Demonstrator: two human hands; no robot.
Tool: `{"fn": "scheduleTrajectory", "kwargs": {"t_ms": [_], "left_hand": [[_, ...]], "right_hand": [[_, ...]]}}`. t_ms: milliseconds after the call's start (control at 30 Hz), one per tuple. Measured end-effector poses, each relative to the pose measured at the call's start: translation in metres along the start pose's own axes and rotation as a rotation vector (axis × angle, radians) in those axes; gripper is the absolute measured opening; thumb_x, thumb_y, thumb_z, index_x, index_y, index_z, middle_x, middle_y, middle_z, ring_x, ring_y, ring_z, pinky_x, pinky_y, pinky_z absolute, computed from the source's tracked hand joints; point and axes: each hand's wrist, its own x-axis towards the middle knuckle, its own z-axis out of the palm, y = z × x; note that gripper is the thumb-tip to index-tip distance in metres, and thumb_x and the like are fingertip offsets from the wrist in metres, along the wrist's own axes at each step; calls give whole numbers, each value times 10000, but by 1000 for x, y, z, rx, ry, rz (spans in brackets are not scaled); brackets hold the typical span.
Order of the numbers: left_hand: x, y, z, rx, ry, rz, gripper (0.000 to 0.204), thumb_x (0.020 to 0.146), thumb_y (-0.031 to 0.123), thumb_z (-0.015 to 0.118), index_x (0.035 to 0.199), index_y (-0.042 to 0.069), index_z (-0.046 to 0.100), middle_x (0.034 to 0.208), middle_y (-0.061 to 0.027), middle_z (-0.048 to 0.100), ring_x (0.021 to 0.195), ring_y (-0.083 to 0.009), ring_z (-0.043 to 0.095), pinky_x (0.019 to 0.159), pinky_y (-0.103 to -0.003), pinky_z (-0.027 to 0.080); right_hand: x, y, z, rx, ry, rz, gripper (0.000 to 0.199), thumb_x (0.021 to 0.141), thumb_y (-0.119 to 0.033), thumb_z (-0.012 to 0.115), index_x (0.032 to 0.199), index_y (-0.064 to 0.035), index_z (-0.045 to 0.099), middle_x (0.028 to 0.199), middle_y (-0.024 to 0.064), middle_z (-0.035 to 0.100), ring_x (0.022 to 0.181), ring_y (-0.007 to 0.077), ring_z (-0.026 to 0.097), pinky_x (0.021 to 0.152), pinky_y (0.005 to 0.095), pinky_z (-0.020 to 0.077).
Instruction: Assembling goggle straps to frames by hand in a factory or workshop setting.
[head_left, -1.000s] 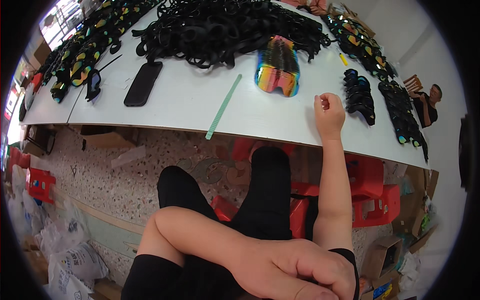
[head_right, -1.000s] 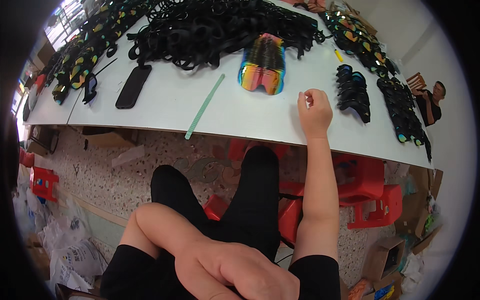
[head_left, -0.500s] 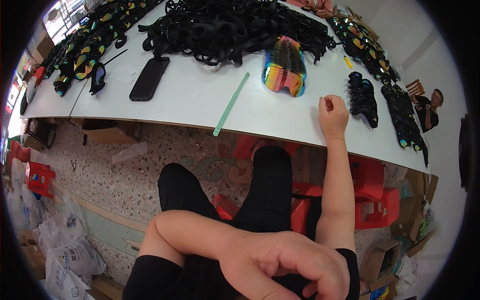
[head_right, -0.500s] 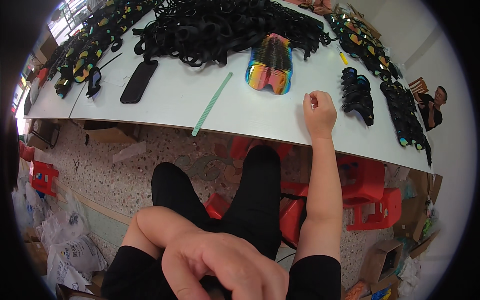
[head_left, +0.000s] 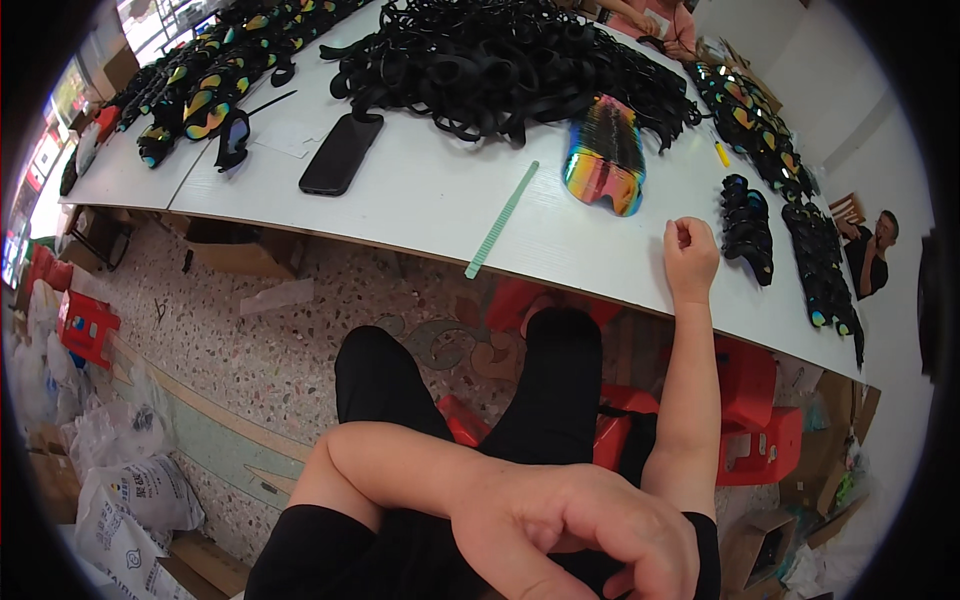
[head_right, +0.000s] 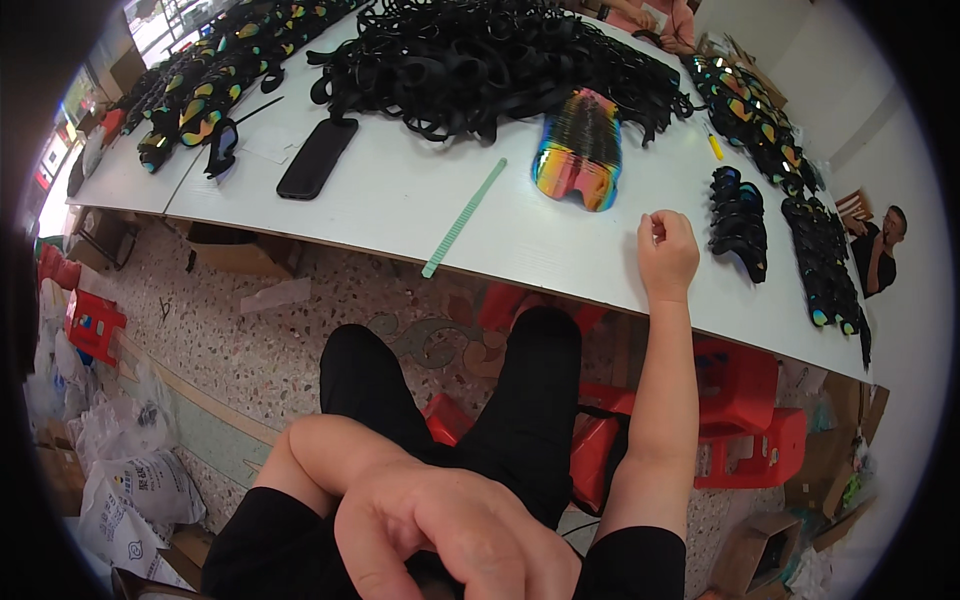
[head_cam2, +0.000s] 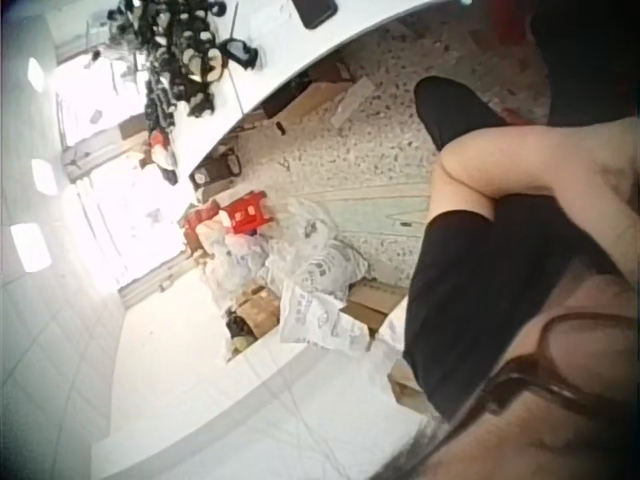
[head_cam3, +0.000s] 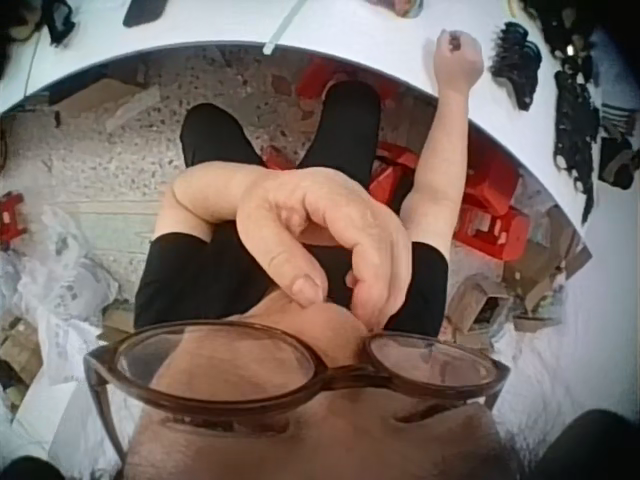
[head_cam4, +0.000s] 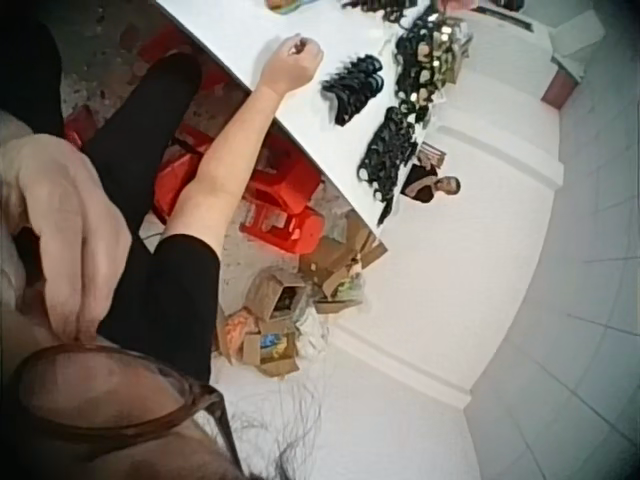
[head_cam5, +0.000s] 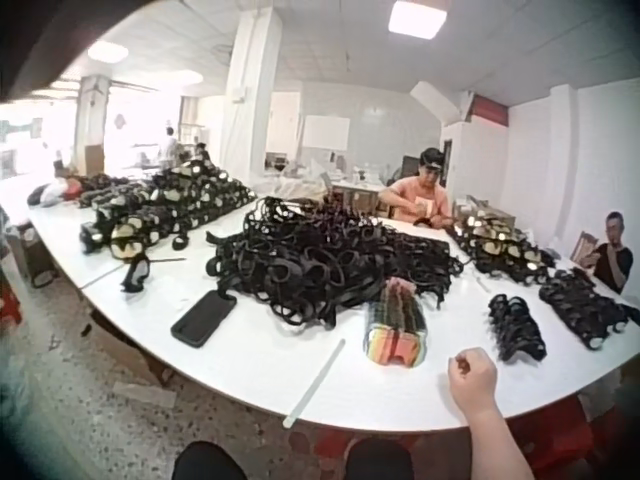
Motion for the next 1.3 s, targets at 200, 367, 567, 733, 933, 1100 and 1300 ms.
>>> {"fn": "scheduleTrajectory", "kwargs": {"t_ms": [200, 367, 567, 733, 933, 1100, 1300], "left_hand": [[-37, -33, 3, -177, 103, 168, 232, 899, 116, 668, 1032, -74, 654, 991, -173, 653, 929, -287, 617, 832, -335, 473], [-36, 0, -25, 97, 106, -42, 108, 850, 56, 682, 910, -8, 620, 873, -72, 602, 806, -186, 569, 747, -299, 453], [-48, 4, -23, 306, 276, -155, 42, 865, 36, 664, 887, 17, 634, 848, -52, 618, 837, -169, 563, 765, -298, 448], [-60, 6, -29, 603, 357, -162, 44, 871, 40, 673, 884, 20, 636, 847, -44, 619, 796, -148, 569, 726, -275, 453], [-86, -16, -52, 1359, 604, -138, 104, 872, 92, 675, 871, 7, 616, 809, -87, 601, 705, -179, 613, 614, -302, 490], [-105, -29, -61, 1460, 684, -205, 105, 867, 104, 676, 868, 18, 617, 797, -84, 600, 698, -197, 622, 609, -315, 498], [-110, -35, -62, 1546, 664, -211, 130, 826, 130, 671, 814, 27, 592, 770, -116, 594, 721, -292, 611, 644, -392, 484]], "right_hand": [[0, -9, 7, 27, 10, -27, 94, 834, -96, 688, 812, -50, 608, 749, 70, 587, 621, 201, 580, 576, 318, 477], [-5, 4, -6, -2, -5, 22, 90, 847, -89, 680, 819, -49, 605, 750, 61, 584, 619, 181, 572, 582, 305, 474], [1, -6, 1, 19, -10, 1, 92, 855, -95, 673, 826, -44, 602, 753, 61, 575, 611, 175, 562, 582, 300, 472], [1, -4, 6, -5, -24, 11, 88, 857, -89, 668, 837, -38, 600, 769, 64, 575, 618, 180, 562, 588, 307, 472], [-7, -4, -1, -54, -40, -64, 86, 874, -84, 650, 848, -29, 590, 776, 75, 555, 631, 190, 549, 591, 315, 470], [-6, -8, 0, -79, -64, -115, 87, 872, -94, 646, 845, -39, 585, 778, 74, 552, 630, 202, 549, 592, 326, 468], [-6, -6, 0, -103, -75, -107, 99, 872, -100, 642, 827, -44, 575, 767, 68, 546, 631, 207, 541, 585, 333, 460]]}}
